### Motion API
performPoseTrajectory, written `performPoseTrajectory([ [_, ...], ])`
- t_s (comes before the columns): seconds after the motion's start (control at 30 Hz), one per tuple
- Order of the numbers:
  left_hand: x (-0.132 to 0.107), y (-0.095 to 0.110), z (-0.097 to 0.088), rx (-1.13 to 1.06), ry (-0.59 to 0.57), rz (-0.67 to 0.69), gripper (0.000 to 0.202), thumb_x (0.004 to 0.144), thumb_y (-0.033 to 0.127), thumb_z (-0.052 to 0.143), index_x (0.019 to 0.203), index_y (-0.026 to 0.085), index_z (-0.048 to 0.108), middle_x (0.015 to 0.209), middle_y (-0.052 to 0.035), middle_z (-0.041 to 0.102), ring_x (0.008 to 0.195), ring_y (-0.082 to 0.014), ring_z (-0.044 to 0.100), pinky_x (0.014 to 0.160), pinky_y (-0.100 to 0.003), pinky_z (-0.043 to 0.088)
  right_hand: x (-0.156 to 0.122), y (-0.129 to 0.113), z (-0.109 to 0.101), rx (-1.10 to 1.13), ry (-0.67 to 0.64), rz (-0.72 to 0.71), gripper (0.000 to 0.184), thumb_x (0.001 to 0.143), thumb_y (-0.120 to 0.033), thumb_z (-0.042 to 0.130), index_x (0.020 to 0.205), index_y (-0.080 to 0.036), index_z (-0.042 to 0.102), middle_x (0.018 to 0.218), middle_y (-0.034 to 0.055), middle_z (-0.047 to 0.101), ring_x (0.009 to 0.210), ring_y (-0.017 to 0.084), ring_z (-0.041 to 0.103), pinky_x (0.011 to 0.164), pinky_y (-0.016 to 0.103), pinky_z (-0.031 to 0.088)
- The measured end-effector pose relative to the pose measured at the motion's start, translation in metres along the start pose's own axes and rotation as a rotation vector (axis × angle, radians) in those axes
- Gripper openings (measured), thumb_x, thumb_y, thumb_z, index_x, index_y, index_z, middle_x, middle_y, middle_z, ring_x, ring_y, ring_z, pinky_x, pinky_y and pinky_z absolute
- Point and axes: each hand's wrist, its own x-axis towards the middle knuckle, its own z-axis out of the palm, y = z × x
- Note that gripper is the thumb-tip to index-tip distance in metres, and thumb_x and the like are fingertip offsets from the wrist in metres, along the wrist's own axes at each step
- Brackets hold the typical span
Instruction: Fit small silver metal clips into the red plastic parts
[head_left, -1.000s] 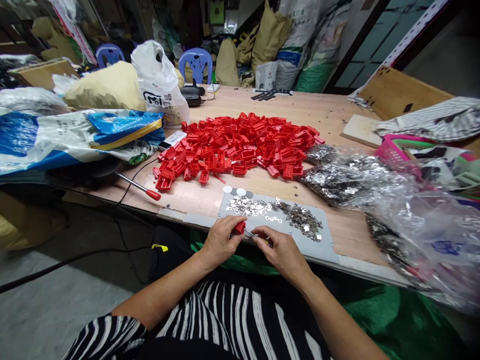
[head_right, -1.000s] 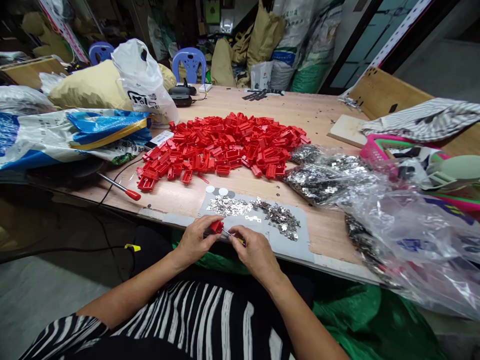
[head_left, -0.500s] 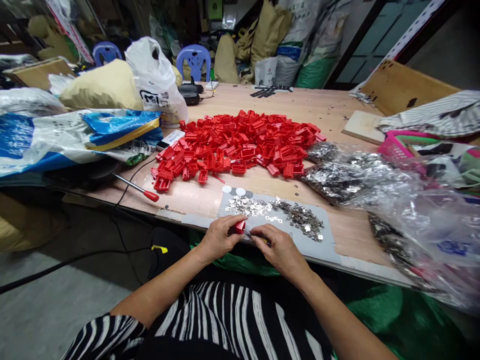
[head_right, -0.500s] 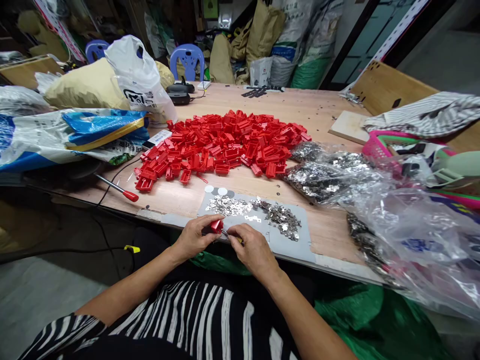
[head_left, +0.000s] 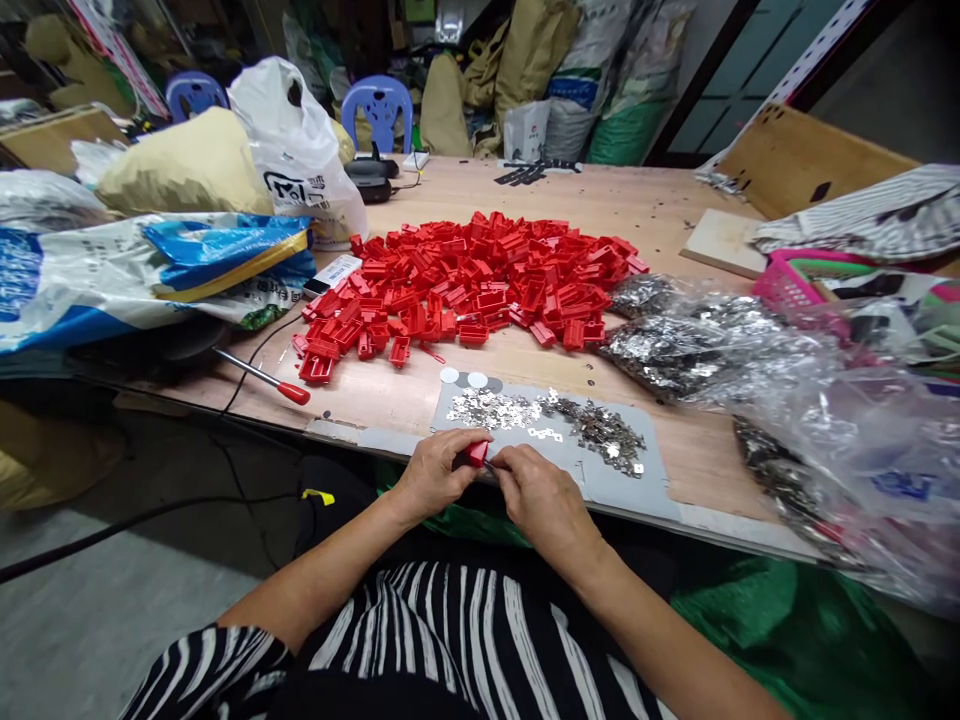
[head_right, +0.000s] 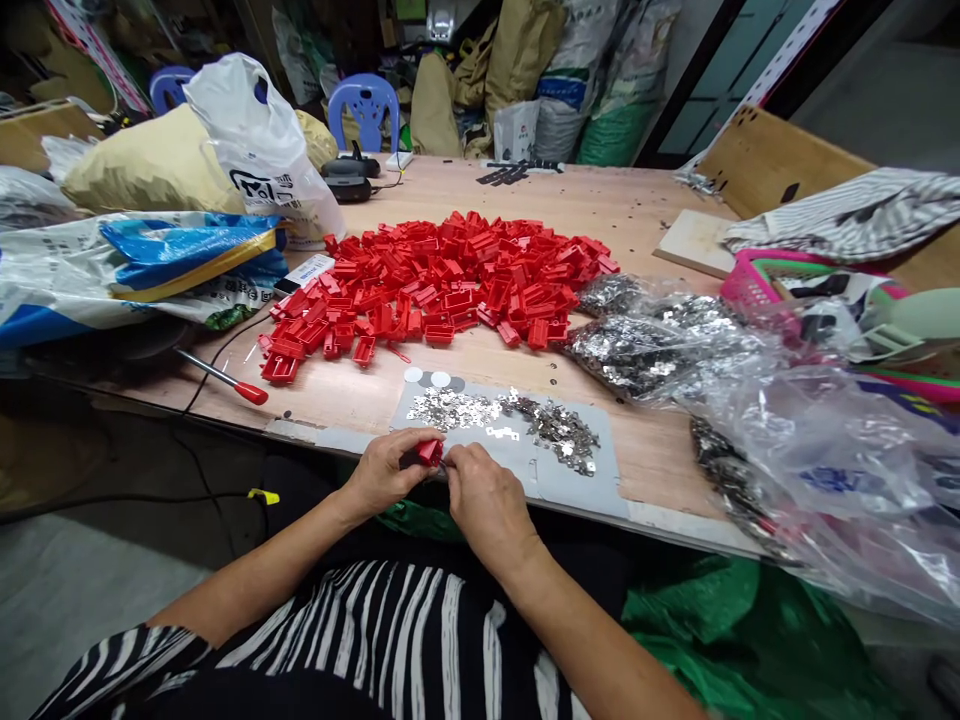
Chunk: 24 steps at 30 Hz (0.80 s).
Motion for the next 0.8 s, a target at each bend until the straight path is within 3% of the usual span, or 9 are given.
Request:
performPoseTrajectory([
  [0.17,-0.001,-0.003,0.001,-0.016,0.006,-0.005,0.042,0.073,0.012,0.065,0.114,0.023,0.061,0.108,-0.0050,0.069,0.103,-0.0205,0.063,0.092,-0.038,0.049,0.001,0.000,0.003,-0.005,-0.035,0.042,0.017,0.091,-0.020,0.046,0.097,-0.024,0.061,0.092,0.0047,0.064,0.082,0.019,0.062,0.066,0.028,0.042],
  [0.27,-0.003,-0.001,0.001,-0.049,0.023,-0.036,0.038,0.073,0.014,0.067,0.110,0.021,0.062,0.107,-0.0059,0.069,0.101,-0.0200,0.063,0.091,-0.036,0.048,-0.001,0.011,0.004,0.107,-0.052,-0.015,0.019,0.092,-0.023,0.044,0.105,-0.024,0.059,0.097,0.0048,0.063,0.086,0.020,0.061,0.072,0.030,0.044],
  [0.4,-0.010,0.008,-0.003,-0.178,0.069,-0.172,0.031,0.070,0.017,0.071,0.100,0.020,0.062,0.095,-0.0030,0.067,0.085,-0.0162,0.063,0.082,-0.031,0.050,-0.006,0.021,0.002,0.333,0.009,-0.132,0.025,0.094,-0.024,0.038,0.111,-0.024,0.056,0.101,0.0062,0.062,0.092,0.019,0.060,0.080,0.032,0.046],
  [0.57,-0.016,0.025,-0.010,-0.796,0.135,-0.436,0.041,0.072,0.024,0.072,0.110,0.019,0.055,0.090,-0.0011,0.066,0.081,-0.0126,0.063,0.080,-0.027,0.049,-0.013,0.020,-0.010,0.482,-0.091,-0.129,0.025,0.096,-0.029,0.035,0.117,-0.025,0.049,0.084,0.0025,0.063,0.077,0.017,0.059,0.073,0.031,0.045],
  [0.7,-0.019,0.032,-0.011,-1.256,0.074,-0.639,0.024,0.074,0.027,0.074,0.086,0.016,0.056,0.086,-0.0031,0.069,0.085,-0.0150,0.067,0.088,-0.033,0.049,-0.015,0.013,-0.018,0.555,-0.149,-0.153,0.040,0.097,-0.032,0.034,0.136,-0.025,0.039,0.067,-0.0029,0.055,0.063,0.014,0.053,0.066,0.026,0.042],
  [0.8,-0.022,0.031,-0.009,-1.439,0.030,-0.700,0.020,0.077,0.027,0.072,0.080,0.016,0.055,0.084,-0.0044,0.071,0.088,-0.0172,0.069,0.093,-0.036,0.049,-0.015,0.008,-0.020,0.557,-0.177,-0.171,0.045,0.097,-0.035,0.036,0.140,-0.025,0.039,0.063,-0.0040,0.053,0.058,0.013,0.050,0.061,0.024,0.041],
])
